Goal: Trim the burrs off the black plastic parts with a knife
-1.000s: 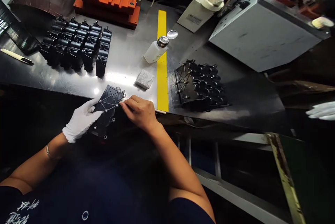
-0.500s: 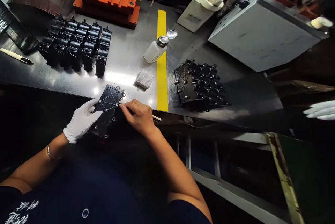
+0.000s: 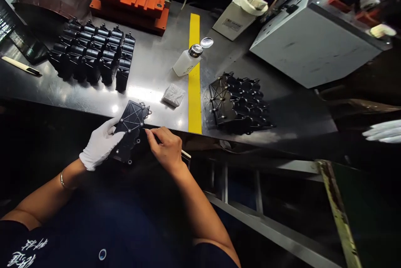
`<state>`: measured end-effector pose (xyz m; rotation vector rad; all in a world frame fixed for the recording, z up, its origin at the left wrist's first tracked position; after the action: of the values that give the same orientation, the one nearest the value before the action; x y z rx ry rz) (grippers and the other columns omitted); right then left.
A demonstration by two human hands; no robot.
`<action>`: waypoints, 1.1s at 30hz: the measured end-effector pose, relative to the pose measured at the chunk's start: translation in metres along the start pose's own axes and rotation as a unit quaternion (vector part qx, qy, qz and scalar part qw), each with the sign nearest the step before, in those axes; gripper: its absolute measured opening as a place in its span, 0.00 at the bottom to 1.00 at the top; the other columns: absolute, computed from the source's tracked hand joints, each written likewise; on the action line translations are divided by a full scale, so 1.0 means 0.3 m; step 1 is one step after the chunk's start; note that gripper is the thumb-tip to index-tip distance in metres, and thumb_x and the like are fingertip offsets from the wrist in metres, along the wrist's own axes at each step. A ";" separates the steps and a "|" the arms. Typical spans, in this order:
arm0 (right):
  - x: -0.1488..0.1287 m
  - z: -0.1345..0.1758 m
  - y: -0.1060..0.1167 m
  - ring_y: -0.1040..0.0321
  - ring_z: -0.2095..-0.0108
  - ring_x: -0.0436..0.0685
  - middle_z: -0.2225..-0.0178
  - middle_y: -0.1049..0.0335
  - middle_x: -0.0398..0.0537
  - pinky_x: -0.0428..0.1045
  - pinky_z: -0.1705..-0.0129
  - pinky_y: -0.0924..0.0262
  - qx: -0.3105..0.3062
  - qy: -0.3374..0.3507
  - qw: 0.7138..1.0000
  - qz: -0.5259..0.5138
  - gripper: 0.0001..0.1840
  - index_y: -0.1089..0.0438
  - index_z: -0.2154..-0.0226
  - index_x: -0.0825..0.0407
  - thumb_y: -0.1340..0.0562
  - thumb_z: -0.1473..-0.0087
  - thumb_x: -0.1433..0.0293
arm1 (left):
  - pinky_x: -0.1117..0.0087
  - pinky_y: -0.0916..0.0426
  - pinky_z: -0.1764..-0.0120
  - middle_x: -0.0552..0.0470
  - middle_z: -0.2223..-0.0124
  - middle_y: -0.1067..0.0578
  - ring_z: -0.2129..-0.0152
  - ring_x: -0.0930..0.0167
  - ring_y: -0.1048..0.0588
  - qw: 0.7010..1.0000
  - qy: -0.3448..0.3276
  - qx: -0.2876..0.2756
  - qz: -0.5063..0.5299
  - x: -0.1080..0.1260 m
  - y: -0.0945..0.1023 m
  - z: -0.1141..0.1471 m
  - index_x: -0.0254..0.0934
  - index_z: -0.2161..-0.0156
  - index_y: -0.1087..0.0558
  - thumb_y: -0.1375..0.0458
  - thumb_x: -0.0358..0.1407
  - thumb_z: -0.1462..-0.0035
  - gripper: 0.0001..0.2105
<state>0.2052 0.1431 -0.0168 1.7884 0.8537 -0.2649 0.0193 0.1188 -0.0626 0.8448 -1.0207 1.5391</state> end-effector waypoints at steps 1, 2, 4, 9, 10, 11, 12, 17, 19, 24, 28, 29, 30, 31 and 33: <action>-0.002 -0.002 0.006 0.30 0.76 0.52 0.78 0.27 0.46 0.48 0.72 0.39 0.013 -0.002 1.000 0.005 0.14 0.28 0.75 0.50 0.41 0.41 0.65 | 0.68 0.26 0.62 0.47 0.62 0.21 0.67 0.67 0.21 1.000 0.000 -0.001 -0.005 -0.001 -0.001 -0.001 0.34 0.41 0.34 0.36 0.39 0.49 0.30; -0.003 -0.006 0.012 0.31 0.76 0.52 0.78 0.27 0.46 0.48 0.71 0.39 0.025 -0.002 1.000 0.011 0.14 0.28 0.76 0.50 0.41 0.41 0.65 | 0.68 0.26 0.62 0.47 0.62 0.20 0.67 0.67 0.21 1.000 -0.001 -0.001 -0.011 -0.002 -0.001 -0.002 0.35 0.41 0.34 0.36 0.39 0.49 0.30; -0.005 -0.019 0.016 0.32 0.77 0.52 0.78 0.28 0.46 0.48 0.72 0.40 0.031 0.005 0.999 0.023 0.14 0.28 0.76 0.51 0.41 0.41 0.65 | 0.67 0.26 0.62 0.47 0.62 0.21 0.67 0.67 0.22 1.000 -0.005 0.003 -0.020 0.000 0.000 -0.002 0.36 0.41 0.33 0.36 0.39 0.49 0.29; 0.005 -0.035 -0.002 0.32 0.77 0.51 0.78 0.28 0.45 0.47 0.73 0.42 0.009 0.004 0.999 0.033 0.15 0.28 0.76 0.51 0.41 0.40 0.64 | 0.68 0.26 0.64 0.49 0.65 0.21 0.70 0.68 0.22 1.000 -0.004 0.009 -0.023 0.005 -0.002 -0.001 0.35 0.41 0.33 0.37 0.39 0.49 0.29; 0.007 -0.034 -0.002 0.32 0.77 0.51 0.78 0.28 0.45 0.47 0.73 0.42 0.013 0.002 0.999 0.030 0.15 0.28 0.76 0.51 0.41 0.41 0.64 | 0.69 0.26 0.65 0.49 0.65 0.21 0.70 0.69 0.22 1.000 0.000 0.009 -0.017 0.005 -0.004 -0.001 0.35 0.41 0.34 0.36 0.39 0.49 0.29; 0.008 -0.033 -0.002 0.32 0.77 0.51 0.78 0.28 0.45 0.47 0.73 0.42 0.019 0.001 0.999 0.026 0.15 0.28 0.76 0.51 0.41 0.41 0.64 | 0.69 0.27 0.66 0.49 0.65 0.21 0.70 0.69 0.22 1.000 0.004 0.008 -0.010 0.005 -0.006 -0.001 0.34 0.41 0.34 0.36 0.38 0.49 0.30; 0.008 -0.033 -0.001 0.32 0.77 0.51 0.78 0.28 0.45 0.47 0.72 0.41 0.024 0.002 0.999 0.021 0.15 0.28 0.76 0.51 0.41 0.41 0.64 | 0.70 0.27 0.66 0.49 0.65 0.21 0.70 0.69 0.22 1.000 0.007 0.008 -0.002 0.006 -0.007 -0.001 0.34 0.41 0.34 0.36 0.38 0.50 0.30; -0.001 -0.033 -0.003 0.32 0.77 0.51 0.78 0.28 0.46 0.47 0.72 0.42 0.022 0.007 1.000 0.015 0.14 0.27 0.76 0.52 0.40 0.41 0.65 | 0.71 0.27 0.67 0.48 0.64 0.21 0.71 0.70 0.23 1.000 0.008 0.006 -0.003 0.008 -0.008 -0.004 0.34 0.41 0.34 0.36 0.38 0.49 0.30; -0.004 -0.028 -0.002 0.32 0.77 0.51 0.79 0.28 0.46 0.47 0.72 0.42 0.022 0.002 1.000 0.013 0.14 0.27 0.76 0.53 0.39 0.41 0.65 | 0.71 0.27 0.67 0.48 0.64 0.21 0.72 0.71 0.23 1.000 0.007 0.012 -0.011 0.006 -0.006 -0.005 0.34 0.41 0.34 0.36 0.38 0.49 0.30; -0.011 -0.006 0.002 0.33 0.77 0.50 0.78 0.29 0.45 0.45 0.72 0.42 0.044 -0.017 0.999 0.014 0.14 0.28 0.76 0.53 0.39 0.42 0.66 | 0.74 0.28 0.67 0.49 0.64 0.22 0.71 0.72 0.24 1.000 0.001 0.004 -0.002 0.005 -0.016 -0.002 0.32 0.42 0.34 0.36 0.37 0.49 0.29; -0.020 0.009 0.001 0.33 0.77 0.50 0.78 0.28 0.45 0.45 0.71 0.42 0.057 -0.036 0.998 0.017 0.13 0.27 0.75 0.54 0.39 0.41 0.66 | 0.74 0.28 0.68 0.49 0.65 0.22 0.72 0.73 0.24 1.000 -0.006 0.008 -0.008 0.004 -0.018 0.001 0.33 0.43 0.33 0.37 0.37 0.49 0.28; -0.023 0.013 -0.001 0.33 0.77 0.50 0.78 0.28 0.45 0.46 0.71 0.42 0.058 -0.044 0.997 0.017 0.14 0.27 0.75 0.53 0.40 0.41 0.66 | 0.73 0.28 0.68 0.49 0.65 0.22 0.72 0.72 0.24 1.000 -0.008 0.010 -0.011 0.002 -0.018 0.000 0.33 0.43 0.33 0.37 0.37 0.49 0.27; -0.026 0.018 -0.004 0.33 0.77 0.50 0.78 0.27 0.45 0.46 0.71 0.42 0.060 -0.053 0.997 0.018 0.14 0.27 0.75 0.53 0.40 0.41 0.66 | 0.72 0.27 0.68 0.49 0.65 0.21 0.72 0.72 0.24 1.000 -0.011 0.012 -0.015 -0.001 -0.018 -0.001 0.34 0.43 0.32 0.37 0.37 0.49 0.27; -0.030 0.022 -0.008 0.33 0.77 0.50 0.78 0.28 0.45 0.46 0.71 0.43 0.063 -0.060 0.996 0.019 0.14 0.27 0.76 0.53 0.40 0.41 0.66 | 0.72 0.27 0.68 0.49 0.65 0.21 0.72 0.71 0.23 1.000 -0.016 0.014 -0.021 -0.005 -0.019 -0.002 0.34 0.43 0.32 0.37 0.37 0.49 0.27; -0.040 0.030 -0.018 0.32 0.76 0.50 0.77 0.27 0.46 0.46 0.71 0.43 0.063 -0.071 0.995 0.020 0.15 0.27 0.75 0.53 0.41 0.41 0.65 | 0.71 0.26 0.67 0.49 0.65 0.21 0.72 0.70 0.23 0.999 -0.028 0.017 -0.032 -0.011 -0.023 -0.005 0.35 0.43 0.33 0.37 0.38 0.49 0.28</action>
<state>0.1949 0.1308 -0.0175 1.8764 0.7138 -0.4230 0.0267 0.1196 -0.0650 0.9410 -1.0008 1.4904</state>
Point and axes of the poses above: each hand's wrist, its own z-axis away from the middle knuckle, its own y-axis out of the back of the hand, x = y × z, the point moved 6 cm from there along -z, towards the middle knuckle
